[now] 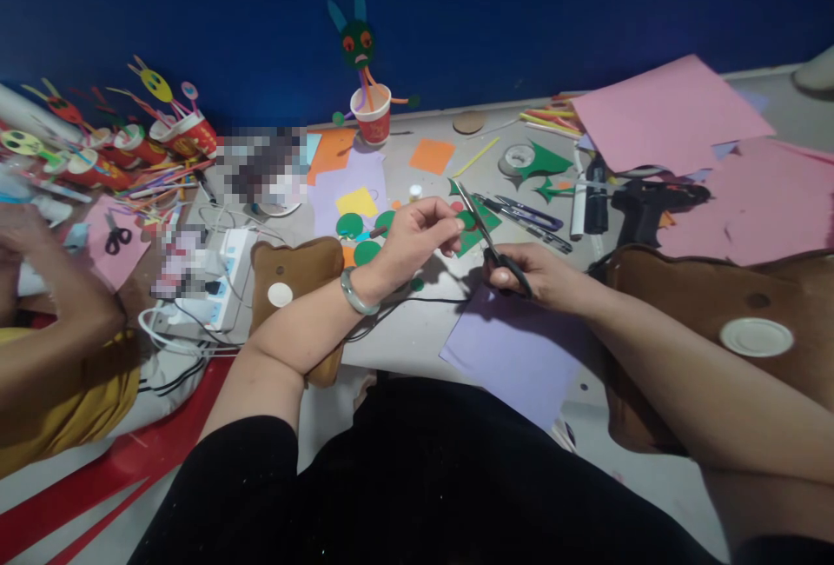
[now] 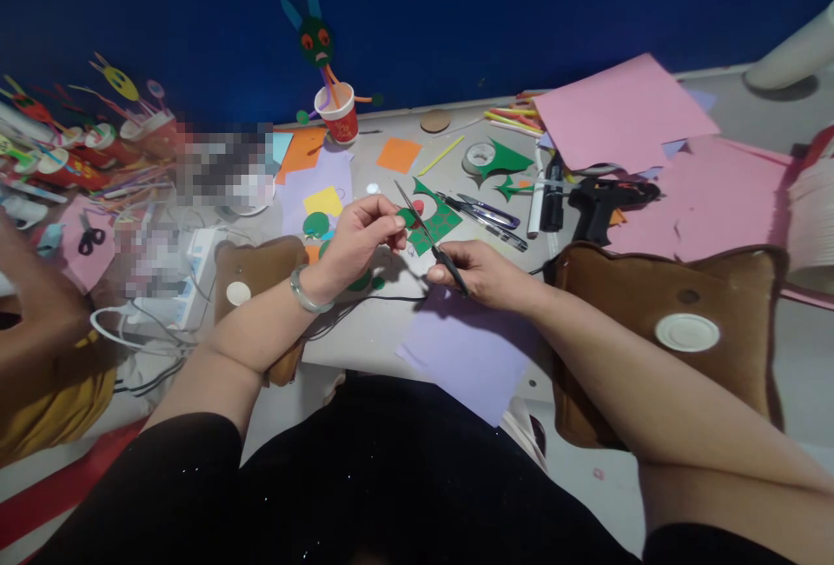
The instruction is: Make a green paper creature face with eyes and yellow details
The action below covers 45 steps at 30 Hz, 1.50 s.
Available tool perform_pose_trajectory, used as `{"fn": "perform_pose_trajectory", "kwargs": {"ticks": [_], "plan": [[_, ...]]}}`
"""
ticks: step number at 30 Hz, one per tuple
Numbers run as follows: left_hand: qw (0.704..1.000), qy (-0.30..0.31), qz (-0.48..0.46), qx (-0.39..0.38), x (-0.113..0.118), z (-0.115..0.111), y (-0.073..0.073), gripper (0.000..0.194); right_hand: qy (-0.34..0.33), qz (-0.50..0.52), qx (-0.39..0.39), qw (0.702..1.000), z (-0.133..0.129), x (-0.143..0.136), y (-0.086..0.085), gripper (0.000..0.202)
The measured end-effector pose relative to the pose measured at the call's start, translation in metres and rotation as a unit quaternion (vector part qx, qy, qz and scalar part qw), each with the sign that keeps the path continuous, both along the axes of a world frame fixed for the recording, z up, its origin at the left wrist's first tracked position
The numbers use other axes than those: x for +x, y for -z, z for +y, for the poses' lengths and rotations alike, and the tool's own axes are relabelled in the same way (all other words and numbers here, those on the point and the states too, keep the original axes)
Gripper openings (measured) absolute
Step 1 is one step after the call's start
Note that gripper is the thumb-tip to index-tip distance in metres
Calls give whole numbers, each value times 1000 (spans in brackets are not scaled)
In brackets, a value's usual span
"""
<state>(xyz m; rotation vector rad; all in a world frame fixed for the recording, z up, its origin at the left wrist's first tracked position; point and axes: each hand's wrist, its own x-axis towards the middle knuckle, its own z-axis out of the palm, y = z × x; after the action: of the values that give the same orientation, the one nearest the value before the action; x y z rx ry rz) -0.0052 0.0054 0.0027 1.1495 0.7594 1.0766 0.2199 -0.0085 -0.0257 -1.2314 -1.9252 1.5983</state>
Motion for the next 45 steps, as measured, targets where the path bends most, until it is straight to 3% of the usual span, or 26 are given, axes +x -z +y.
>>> {"fn": "perform_pose_trajectory", "kwargs": {"ticks": [19, 27, 35, 45], "plan": [[999, -21, 11, 43, -1, 4, 6, 44, 18, 11, -14, 1000, -2, -2, -2, 73], [1000, -15, 20, 1, -2, 4, 3, 47, 7, 62, 8, 998, -1, 0, 6, 70], [999, 4, 15, -46, -1, 2, 1, 44, -25, 55, 3, 998, -3, 0, -4, 63], [998, 36, 29, -41, -2, 2, 4, 43, -11, 24, -13, 1000, -2, -4, -8, 72]]}}
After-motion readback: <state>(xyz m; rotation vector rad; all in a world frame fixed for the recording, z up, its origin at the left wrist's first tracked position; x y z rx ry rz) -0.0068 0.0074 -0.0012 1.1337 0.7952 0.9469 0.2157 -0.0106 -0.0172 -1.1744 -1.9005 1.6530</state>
